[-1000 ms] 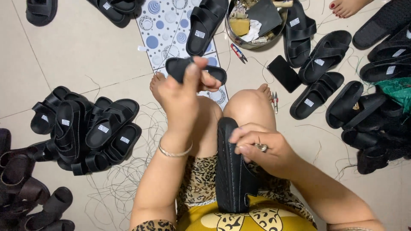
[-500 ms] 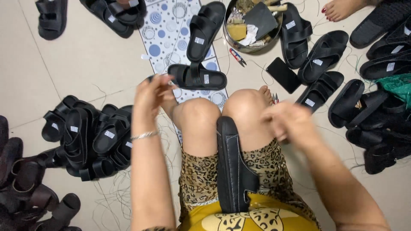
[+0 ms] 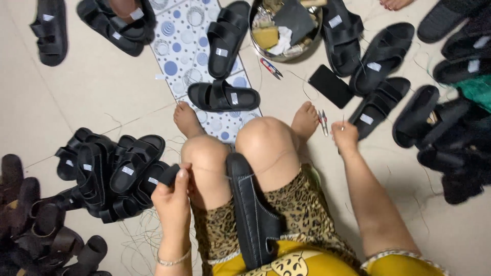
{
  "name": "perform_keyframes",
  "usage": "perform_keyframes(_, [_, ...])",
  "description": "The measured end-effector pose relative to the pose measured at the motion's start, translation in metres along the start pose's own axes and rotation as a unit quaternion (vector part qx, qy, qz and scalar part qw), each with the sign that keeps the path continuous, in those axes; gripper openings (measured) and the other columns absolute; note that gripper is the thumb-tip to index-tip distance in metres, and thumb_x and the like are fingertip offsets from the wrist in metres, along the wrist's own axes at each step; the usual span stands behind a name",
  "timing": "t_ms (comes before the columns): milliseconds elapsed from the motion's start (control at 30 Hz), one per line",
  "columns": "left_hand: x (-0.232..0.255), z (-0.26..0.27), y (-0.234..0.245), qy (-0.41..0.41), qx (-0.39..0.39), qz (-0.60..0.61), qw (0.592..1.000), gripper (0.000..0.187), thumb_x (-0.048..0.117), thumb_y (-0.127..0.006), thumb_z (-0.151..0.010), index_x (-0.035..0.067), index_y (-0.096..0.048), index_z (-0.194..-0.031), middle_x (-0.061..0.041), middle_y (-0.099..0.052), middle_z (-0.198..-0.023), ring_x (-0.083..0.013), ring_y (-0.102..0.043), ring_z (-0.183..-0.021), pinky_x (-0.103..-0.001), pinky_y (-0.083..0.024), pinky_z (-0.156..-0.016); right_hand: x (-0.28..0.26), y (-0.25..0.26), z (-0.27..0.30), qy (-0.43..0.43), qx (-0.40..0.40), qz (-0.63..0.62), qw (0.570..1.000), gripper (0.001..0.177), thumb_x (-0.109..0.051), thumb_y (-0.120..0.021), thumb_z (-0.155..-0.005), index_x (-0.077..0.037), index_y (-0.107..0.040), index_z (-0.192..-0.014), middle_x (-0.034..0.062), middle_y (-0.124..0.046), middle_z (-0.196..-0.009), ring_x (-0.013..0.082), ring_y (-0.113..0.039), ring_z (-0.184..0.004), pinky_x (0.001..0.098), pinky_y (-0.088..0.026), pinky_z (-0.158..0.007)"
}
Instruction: Hand-stitching the upper part of a black sandal to its sole using a needle and thread while sitting on the floor.
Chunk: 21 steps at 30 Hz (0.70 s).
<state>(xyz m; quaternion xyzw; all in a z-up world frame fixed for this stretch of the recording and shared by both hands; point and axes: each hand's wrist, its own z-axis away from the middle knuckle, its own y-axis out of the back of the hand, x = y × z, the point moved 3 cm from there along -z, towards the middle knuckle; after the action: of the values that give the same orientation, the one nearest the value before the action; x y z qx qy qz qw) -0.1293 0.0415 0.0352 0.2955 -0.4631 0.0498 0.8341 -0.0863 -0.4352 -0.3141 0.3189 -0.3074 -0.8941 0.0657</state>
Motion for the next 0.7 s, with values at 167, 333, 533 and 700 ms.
perform_keyframes(167, [0.017, 0.007, -0.003, 0.071, 0.055, -0.046, 0.995, 0.024, 0.024, -0.068, -0.094, 0.007, -0.079, -0.107, -0.003, -0.078, -0.106, -0.0089, -0.066, -0.103, -0.025, -0.050, -0.091, 0.063, -0.041, -0.044, 0.059, -0.016, 0.264, 0.963, 0.039, -0.027, -0.050, -0.092, -0.007, -0.067, -0.120, 0.0274, -0.066, -0.117, 0.0513, -0.062, -0.109, 0.0582, -0.048, -0.092])
perform_keyframes(333, [-0.002, 0.007, -0.002, 0.101, 0.101, -0.002, 0.990, 0.024, 0.021, -0.074, -0.091, 0.004, -0.078, -0.108, -0.003, -0.069, -0.084, -0.0088, -0.053, -0.073, -0.023, -0.045, -0.070, 0.046, -0.051, -0.036, -0.005, -0.064, 0.328, 0.942, 0.059, -0.017, -0.053, -0.089, -0.019, -0.040, -0.147, 0.0232, -0.049, -0.140, 0.0495, -0.061, -0.115, 0.0610, -0.049, -0.093])
perform_keyframes(533, [0.007, 0.009, -0.014, 0.064, 0.110, 0.020, 0.992, 0.016, 0.017, -0.073, -0.092, 0.006, -0.074, -0.103, -0.005, -0.074, -0.101, -0.0139, -0.066, -0.104, -0.027, -0.052, -0.097, 0.058, -0.059, -0.064, 0.072, -0.013, 0.338, 0.938, 0.043, -0.012, -0.057, -0.090, 0.003, -0.042, -0.127, 0.0299, -0.054, -0.128, 0.0522, -0.069, -0.096, 0.0586, -0.056, -0.083])
perform_keyframes(700, [0.012, 0.011, -0.023, 0.059, 0.134, -0.031, 0.989, 0.018, 0.022, -0.075, -0.090, 0.008, -0.076, -0.102, -0.003, -0.076, -0.103, -0.0099, -0.067, -0.103, -0.026, -0.052, -0.098, 0.054, -0.036, -0.052, -0.077, -0.071, 0.073, 0.992, 0.026, -0.017, -0.059, -0.082, -0.006, -0.066, -0.104, 0.0144, -0.075, -0.075, 0.0218, -0.072, -0.062, 0.0358, -0.058, -0.048])
